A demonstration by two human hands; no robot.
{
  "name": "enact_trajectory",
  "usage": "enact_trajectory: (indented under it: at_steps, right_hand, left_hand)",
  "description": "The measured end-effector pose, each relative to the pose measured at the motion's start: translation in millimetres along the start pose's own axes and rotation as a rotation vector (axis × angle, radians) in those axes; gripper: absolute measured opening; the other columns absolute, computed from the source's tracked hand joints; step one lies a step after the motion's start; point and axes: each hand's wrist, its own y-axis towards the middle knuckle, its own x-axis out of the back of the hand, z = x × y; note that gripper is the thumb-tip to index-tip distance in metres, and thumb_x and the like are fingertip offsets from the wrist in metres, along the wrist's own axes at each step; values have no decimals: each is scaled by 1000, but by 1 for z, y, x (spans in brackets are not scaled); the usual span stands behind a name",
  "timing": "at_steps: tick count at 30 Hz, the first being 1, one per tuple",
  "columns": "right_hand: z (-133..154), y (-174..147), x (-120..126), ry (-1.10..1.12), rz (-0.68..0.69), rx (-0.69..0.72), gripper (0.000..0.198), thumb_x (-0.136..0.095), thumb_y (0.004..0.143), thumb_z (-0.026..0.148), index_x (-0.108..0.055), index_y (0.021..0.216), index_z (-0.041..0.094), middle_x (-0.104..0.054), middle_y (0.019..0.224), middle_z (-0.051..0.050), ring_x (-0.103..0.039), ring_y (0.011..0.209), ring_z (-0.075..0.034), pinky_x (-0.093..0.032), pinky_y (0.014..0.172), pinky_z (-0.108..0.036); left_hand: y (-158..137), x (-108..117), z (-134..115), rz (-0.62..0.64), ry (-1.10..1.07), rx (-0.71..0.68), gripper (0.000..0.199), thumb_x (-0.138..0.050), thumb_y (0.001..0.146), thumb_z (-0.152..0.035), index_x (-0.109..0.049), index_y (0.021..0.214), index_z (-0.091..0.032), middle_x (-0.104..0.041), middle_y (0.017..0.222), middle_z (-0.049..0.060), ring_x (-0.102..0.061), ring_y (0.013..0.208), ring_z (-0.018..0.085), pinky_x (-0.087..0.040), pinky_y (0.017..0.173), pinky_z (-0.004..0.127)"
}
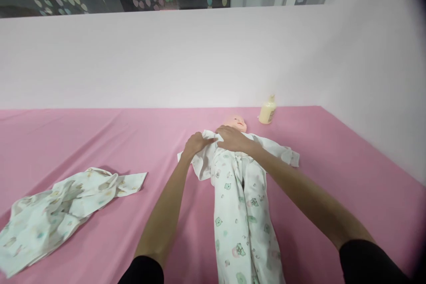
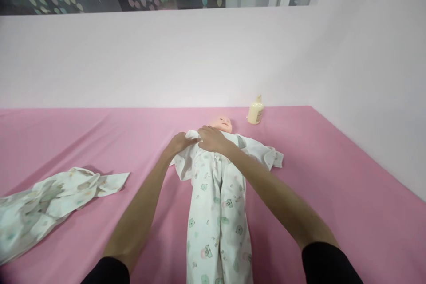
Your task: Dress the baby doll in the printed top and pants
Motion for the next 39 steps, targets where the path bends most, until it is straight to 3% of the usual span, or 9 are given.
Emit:
enact_trajectory:
  at_steps: [3, 6, 14, 20, 24, 27, 33, 39]
  right_hand:
    - [9, 30, -2, -49, 169, -18, 22, -59, 75, 17, -65, 96, 14, -68, 105, -14, -65, 96, -28, -47, 74, -31]
    - [13, 44, -8, -82, 213, -33, 20, -63, 70, 17, -67, 89, 15, -70, 100, -14, -66, 94, -30, -47, 73, -33]
    - [1, 60, -20, -73, 234, -18, 47, -63, 72, 30, -62, 117, 19, -68, 114, -12, -64, 100, -29, -49, 72, -33]
    - [-10, 61, -21, -66, 226, 29, 51, -64, 73, 36, -61, 121, 23, -62, 125, -12, -61, 110, -30, -49, 81, -37]
    - [-15, 60, -22, -43, 244, 22, 66, -72, 68, 42, -55, 130, 26, -54, 134, -12, -55, 119, -32, -49, 86, -38]
    - [-17, 55, -18, 17, 257, -21, 76, -73, 68, 44, -47, 137, 27, -51, 136, -12, -55, 120, -32, -51, 82, -36]
    - [-19, 39, -5, 27, 210, -69, 68, -71, 70, 37, -50, 134, 27, -53, 133, -11, -56, 116, -31, -50, 79, -35]
    - [-36, 35, 3, 54, 176, -111, 66, -67, 73, 38, -47, 135, 28, -51, 135, -9, -58, 110, -29, -49, 73, -33]
  left_hand:
    - [0, -1, -1, -25, 11, -47, 38, -69, 68, -53, -54, 70, -19, -58, 70, 2, -54, 69, 17, -32, 56, 25]
    - [3, 0, 1, -22, -11, -80, 34, -65, 72, -51, -55, 68, -19, -57, 68, 2, -54, 69, 17, -32, 57, 25]
    - [11, 2, 12, -34, -24, -86, 33, -57, 77, -49, -56, 68, -18, -59, 69, 3, -54, 66, 16, -33, 56, 25]
    - [7, 9, 16, -27, -63, -89, 28, -59, 77, -45, -60, 74, -17, -63, 69, 3, -59, 71, 17, -37, 57, 24]
    - [4, 16, 19, 8, -95, -73, 26, -62, 75, -42, -59, 76, -17, -62, 68, 1, -59, 68, 16, -37, 54, 23]
    - [4, 23, 25, 74, -125, -32, 25, -62, 74, -41, -58, 76, -17, -61, 68, 1, -57, 63, 15, -37, 52, 24]
    - [4, 40, 40, 180, -135, 26, 22, -65, 71, -37, -57, 71, -16, -59, 66, 0, -54, 59, 14, -37, 52, 24]
    - [-3, 51, 54, 269, -224, 81, 31, -68, 72, -44, -62, 85, -17, -67, 79, 4, -60, 69, 16, -43, 58, 25]
